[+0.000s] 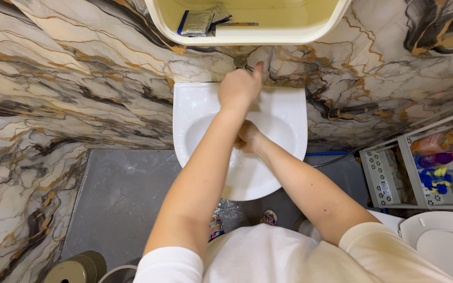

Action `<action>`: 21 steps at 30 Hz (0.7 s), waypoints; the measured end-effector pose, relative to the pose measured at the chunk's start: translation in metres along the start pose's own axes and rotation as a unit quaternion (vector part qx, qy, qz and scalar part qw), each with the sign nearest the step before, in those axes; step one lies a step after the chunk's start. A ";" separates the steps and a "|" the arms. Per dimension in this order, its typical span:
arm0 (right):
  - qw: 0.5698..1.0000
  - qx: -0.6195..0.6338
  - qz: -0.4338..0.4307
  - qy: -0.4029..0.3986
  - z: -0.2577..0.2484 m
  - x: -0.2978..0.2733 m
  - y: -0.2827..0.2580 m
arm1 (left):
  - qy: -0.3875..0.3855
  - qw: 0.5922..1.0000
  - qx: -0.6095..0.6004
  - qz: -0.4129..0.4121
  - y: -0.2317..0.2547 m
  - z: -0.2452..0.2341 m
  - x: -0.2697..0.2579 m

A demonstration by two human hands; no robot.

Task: The person cleans a bathroom sink by spraying a cleaning agent, scrubbing the basin and faucet with a sponge, and rinsing the surfaces using a bidet sprayer.

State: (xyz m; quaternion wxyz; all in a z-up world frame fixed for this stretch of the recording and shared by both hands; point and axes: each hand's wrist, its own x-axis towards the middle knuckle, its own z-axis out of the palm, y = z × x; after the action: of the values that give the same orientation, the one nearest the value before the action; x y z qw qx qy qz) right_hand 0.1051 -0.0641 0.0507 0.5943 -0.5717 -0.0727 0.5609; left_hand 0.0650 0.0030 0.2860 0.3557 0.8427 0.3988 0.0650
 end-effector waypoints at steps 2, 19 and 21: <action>0.973 -0.150 -0.173 0.015 0.000 -0.013 0.002 | -0.025 0.999 -0.004 -0.029 0.017 0.006 0.005; 0.704 -0.553 -0.415 0.161 -0.032 -0.145 -0.050 | -0.089 0.975 0.178 0.099 -0.043 0.043 0.066; 0.702 -0.582 -0.370 0.180 -0.031 -0.156 -0.063 | -0.059 0.965 0.198 0.159 -0.052 0.039 0.065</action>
State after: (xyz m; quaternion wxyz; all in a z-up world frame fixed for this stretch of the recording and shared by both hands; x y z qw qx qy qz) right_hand 0.1082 -0.1820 0.1746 0.3052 -0.8206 -0.4824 0.0284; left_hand 0.0919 0.0509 0.2120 0.1898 0.9512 0.2431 -0.0088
